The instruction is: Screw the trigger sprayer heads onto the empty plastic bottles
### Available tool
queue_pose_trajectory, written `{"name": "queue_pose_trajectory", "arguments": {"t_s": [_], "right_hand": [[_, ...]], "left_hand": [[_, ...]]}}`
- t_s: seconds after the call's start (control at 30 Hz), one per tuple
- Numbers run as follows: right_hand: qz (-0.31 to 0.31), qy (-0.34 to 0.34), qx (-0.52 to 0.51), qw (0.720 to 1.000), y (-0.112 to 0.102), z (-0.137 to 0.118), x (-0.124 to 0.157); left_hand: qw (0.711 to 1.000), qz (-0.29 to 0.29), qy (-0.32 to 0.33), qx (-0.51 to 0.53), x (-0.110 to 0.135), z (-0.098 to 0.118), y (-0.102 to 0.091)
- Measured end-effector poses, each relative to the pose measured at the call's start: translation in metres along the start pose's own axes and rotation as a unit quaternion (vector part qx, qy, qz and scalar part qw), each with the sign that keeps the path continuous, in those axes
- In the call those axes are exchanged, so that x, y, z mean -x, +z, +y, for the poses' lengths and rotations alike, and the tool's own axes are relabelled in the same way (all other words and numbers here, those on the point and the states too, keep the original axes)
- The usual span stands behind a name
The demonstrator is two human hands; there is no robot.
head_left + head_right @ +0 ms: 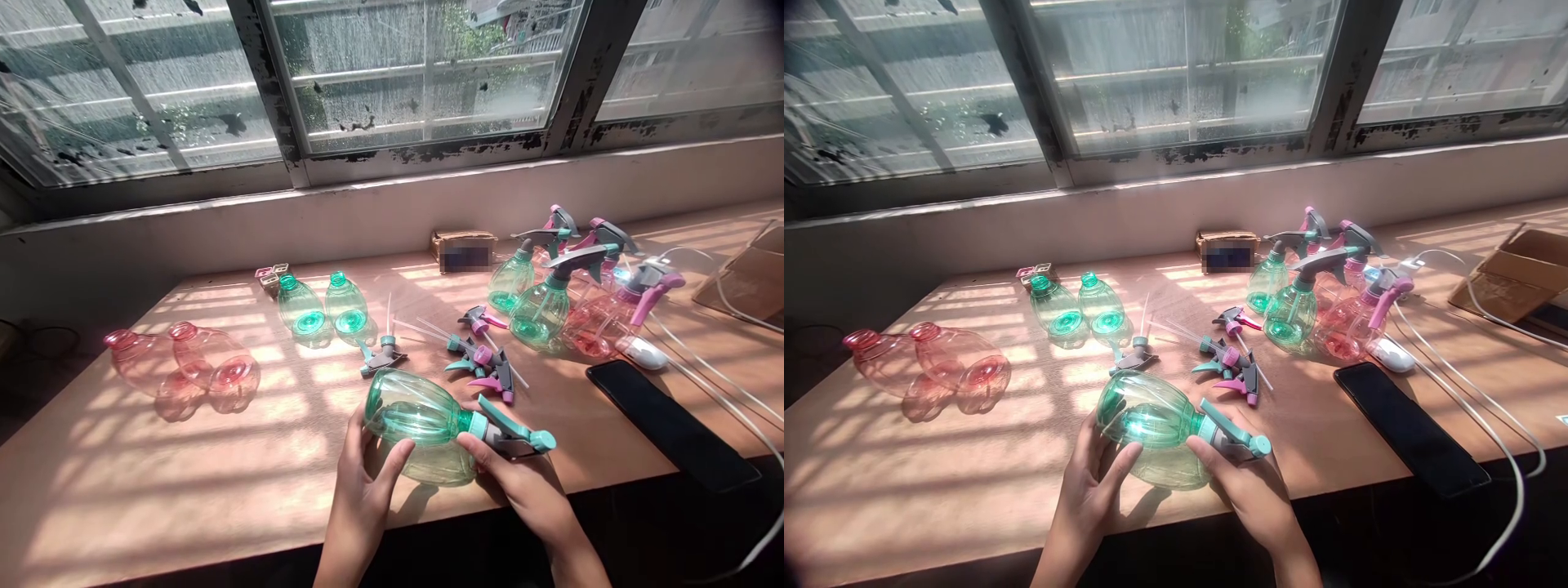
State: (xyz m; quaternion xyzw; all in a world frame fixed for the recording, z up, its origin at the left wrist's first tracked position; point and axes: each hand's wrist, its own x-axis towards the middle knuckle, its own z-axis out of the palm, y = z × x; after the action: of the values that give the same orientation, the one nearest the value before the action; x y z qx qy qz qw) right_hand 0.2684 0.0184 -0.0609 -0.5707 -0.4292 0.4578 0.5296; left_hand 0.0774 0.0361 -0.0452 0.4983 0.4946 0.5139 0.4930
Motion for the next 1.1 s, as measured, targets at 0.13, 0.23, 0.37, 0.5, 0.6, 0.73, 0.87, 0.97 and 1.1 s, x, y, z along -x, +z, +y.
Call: {"name": "queue_pose_trajectory", "arguments": {"t_s": [0.13,0.23,0.37,0.5,0.6,0.73,0.87,0.97,1.1], "right_hand": [[0.021,-0.001,-0.013,1.0,0.001,0.0,0.001],[0.001,-0.001,-0.005,1.0,-0.001,-0.001,0.0],[-0.028,-0.019,0.011,0.999,-0.004,0.001,-0.003],[-0.016,-0.018,0.018,1.0,-0.004,0.003,-0.002],[-0.005,-0.014,0.022,1.0,-0.003,0.003,-0.001],[-0.026,-0.012,0.041,0.999,-0.006,0.006,-0.001],[-0.03,-0.009,0.037,0.999,-0.008,0.011,-0.003],[-0.026,-0.013,0.033,0.999,-0.009,0.015,-0.003],[-0.025,-0.018,0.03,0.999,-0.008,0.015,-0.003]], "left_hand": [[1.0,-0.002,-0.005,-0.001,0.0,-0.001,-0.001],[1.0,-0.005,-0.004,-0.004,0.0,-0.002,-0.002],[1.0,-0.002,0.0,-0.007,0.0,-0.003,-0.003],[1.0,-0.003,-0.001,-0.007,0.0,-0.003,-0.003],[1.0,-0.005,-0.001,-0.004,0.0,-0.005,-0.004],[1.0,-0.014,-0.005,-0.011,0.0,-0.009,-0.007],[0.999,-0.024,0.002,-0.022,0.0,-0.013,-0.01],[1.0,-0.02,0.003,-0.02,-0.001,-0.014,-0.01],[1.0,-0.022,-0.002,-0.02,-0.001,-0.013,-0.009]]}}
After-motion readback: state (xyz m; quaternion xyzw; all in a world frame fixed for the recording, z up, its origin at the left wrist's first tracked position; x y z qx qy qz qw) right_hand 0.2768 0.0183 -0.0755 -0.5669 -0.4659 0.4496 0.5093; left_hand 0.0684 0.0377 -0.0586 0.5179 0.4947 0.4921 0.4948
